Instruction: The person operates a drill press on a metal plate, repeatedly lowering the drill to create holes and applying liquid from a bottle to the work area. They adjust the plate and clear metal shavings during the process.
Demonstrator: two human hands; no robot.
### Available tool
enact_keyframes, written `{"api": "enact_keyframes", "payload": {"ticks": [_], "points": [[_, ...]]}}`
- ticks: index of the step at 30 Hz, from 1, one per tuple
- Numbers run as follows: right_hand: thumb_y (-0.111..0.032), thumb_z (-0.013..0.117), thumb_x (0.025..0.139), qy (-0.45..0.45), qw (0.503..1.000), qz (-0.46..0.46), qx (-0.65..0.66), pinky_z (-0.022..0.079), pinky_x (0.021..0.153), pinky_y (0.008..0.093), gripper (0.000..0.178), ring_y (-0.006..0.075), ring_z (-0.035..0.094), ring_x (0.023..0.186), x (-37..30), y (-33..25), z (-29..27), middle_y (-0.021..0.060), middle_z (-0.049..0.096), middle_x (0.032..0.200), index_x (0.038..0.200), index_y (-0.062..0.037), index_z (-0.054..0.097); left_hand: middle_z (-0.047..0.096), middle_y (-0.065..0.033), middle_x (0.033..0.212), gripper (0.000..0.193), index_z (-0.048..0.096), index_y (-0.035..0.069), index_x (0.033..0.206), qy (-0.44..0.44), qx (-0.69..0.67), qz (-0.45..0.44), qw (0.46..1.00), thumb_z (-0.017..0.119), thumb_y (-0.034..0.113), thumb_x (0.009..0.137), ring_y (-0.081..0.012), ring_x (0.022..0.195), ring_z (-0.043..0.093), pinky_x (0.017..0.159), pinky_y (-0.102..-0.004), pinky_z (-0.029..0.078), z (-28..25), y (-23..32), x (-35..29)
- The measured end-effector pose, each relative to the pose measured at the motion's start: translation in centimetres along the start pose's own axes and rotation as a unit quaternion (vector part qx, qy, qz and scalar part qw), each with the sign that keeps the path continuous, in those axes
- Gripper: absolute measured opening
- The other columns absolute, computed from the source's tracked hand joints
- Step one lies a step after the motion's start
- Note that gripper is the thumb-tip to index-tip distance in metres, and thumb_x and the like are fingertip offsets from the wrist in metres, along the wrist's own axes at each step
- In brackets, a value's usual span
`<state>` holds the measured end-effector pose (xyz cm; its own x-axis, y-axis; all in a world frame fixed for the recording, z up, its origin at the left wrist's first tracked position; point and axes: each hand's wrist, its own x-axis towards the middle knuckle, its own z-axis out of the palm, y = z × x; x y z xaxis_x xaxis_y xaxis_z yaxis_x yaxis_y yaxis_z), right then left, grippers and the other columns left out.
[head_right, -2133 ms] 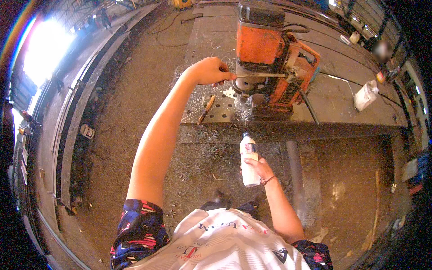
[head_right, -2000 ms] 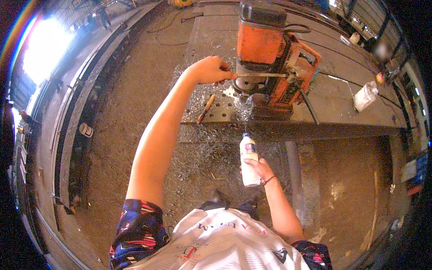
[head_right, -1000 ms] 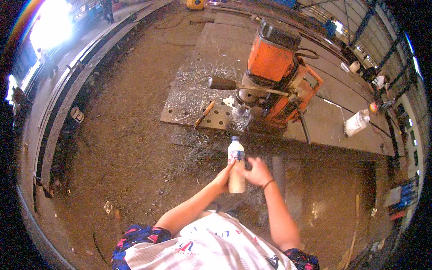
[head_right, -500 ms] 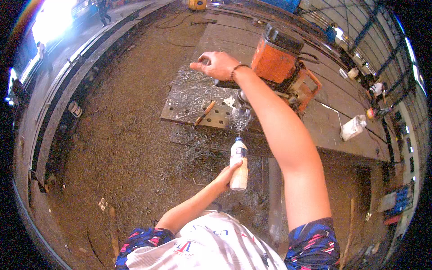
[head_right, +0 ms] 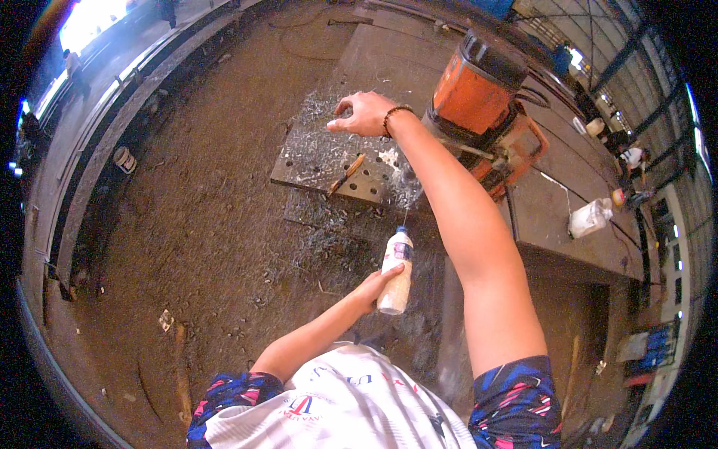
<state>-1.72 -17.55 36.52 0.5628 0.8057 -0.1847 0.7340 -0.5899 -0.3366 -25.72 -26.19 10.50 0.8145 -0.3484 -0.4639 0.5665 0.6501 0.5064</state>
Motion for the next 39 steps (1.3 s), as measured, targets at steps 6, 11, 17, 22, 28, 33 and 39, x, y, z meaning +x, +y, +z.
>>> {"api": "enact_keyframes", "payload": {"ticks": [6,11,17,22,28,33,39], "points": [[-0.057,0.065,0.08,0.05,0.998,0.013,-0.046,0.05,0.092,0.0407,0.058,0.0315,0.066,0.103,0.1,-0.2,0.3,0.0174,0.07,0.108,0.106,-0.005,0.072,0.068,-0.0094,0.101,0.052,0.055,0.002,0.123,0.018,-0.002,0.014,1.0,0.066,0.043,0.092,-0.0209,0.084,0.068,0.074,-0.0369,0.058,-0.6,-0.4,0.5],[-0.056,0.065,0.083,0.058,0.998,-0.005,-0.04,0.05,0.091,0.0422,0.058,0.0348,0.065,0.103,-0.2,0.0,0.4,0.0207,0.069,0.106,0.103,-0.0022,0.071,0.068,-0.0095,0.101,0.052,0.055,0.002,0.123,0.029,-0.004,0.011,1.0,0.067,0.042,0.091,-0.0206,0.083,0.068,0.073,-0.0377,0.058,-0.5,-0.2,0.1],[-0.055,0.065,0.083,0.073,0.996,-0.003,-0.042,0.05,0.091,0.042,0.056,0.035,0.065,0.103,-0.1,0.0,0.6,0.0207,0.069,0.106,0.103,-0.0039,0.071,0.067,-0.0091,0.101,0.052,0.056,0.002,0.122,0.02,-0.014,0.015,1.0,0.068,0.042,0.091,-0.0201,0.085,0.068,0.074,-0.0369,0.058,-0.7,-0.2,0.3],[-0.053,0.064,0.084,0.129,0.991,0.003,-0.034,0.051,0.087,0.0417,0.051,0.0345,0.067,0.097,-0.3,0.4,1.1,0.0207,0.07,0.1,0.1,-0.0051,0.072,0.067,-0.0091,0.102,0.055,0.055,0.002,0.123,0.023,-0.006,0.015,1.0,0.068,0.044,0.09,-0.0199,0.085,0.068,0.075,-0.0362,0.057,-0.4,0.0,-0.2],[-0.053,0.061,0.085,0.277,0.957,0.078,-0.016,0.054,0.079,0.0456,0.045,0.0358,0.069,0.086,-1.6,-1.4,1.8,0.0167,0.072,0.086,0.09,-0.0098,0.073,0.067,-0.0092,0.102,0.057,0.054,0.002,0.125,0.022,0.007,0.015,1.0,0.068,0.045,0.09,-0.0202,0.085,0.068,0.075,-0.0362,0.057,-0.5,0.1,-0.5],[-0.062,0.056,0.085,0.34,0.925,0.169,-0.006,0.054,0.073,0.0463,0.055,0.0353,0.07,0.082,-1.9,-1.5,2.7,0.0154,0.072,0.082,0.085,-0.0095,0.072,0.067,-0.0096,0.1,0.058,0.054,0.002,0.125,0.033,0.005,0.018,0.999,0.068,0.045,0.089,-0.0211,0.084,0.068,0.073,-0.0371,0.058,-0.8,-0.4,0.0],[-0.065,0.059,0.082,0.17,0.982,0.077,-0.007,0.052,0.085,0.0441,0.057,0.0322,0.067,0.099,-1.9,-0.1,1.9,0.0147,0.072,0.101,0.099,-0.0131,0.074,0.067,-0.01,0.1,0.058,0.053,0.002,0.125,0.034,0.005,0.02,0.999,0.069,0.045,0.089,-0.0217,0.083,0.068,0.073,-0.0373,0.058,-1.0,-0.3,-0.2]]}}
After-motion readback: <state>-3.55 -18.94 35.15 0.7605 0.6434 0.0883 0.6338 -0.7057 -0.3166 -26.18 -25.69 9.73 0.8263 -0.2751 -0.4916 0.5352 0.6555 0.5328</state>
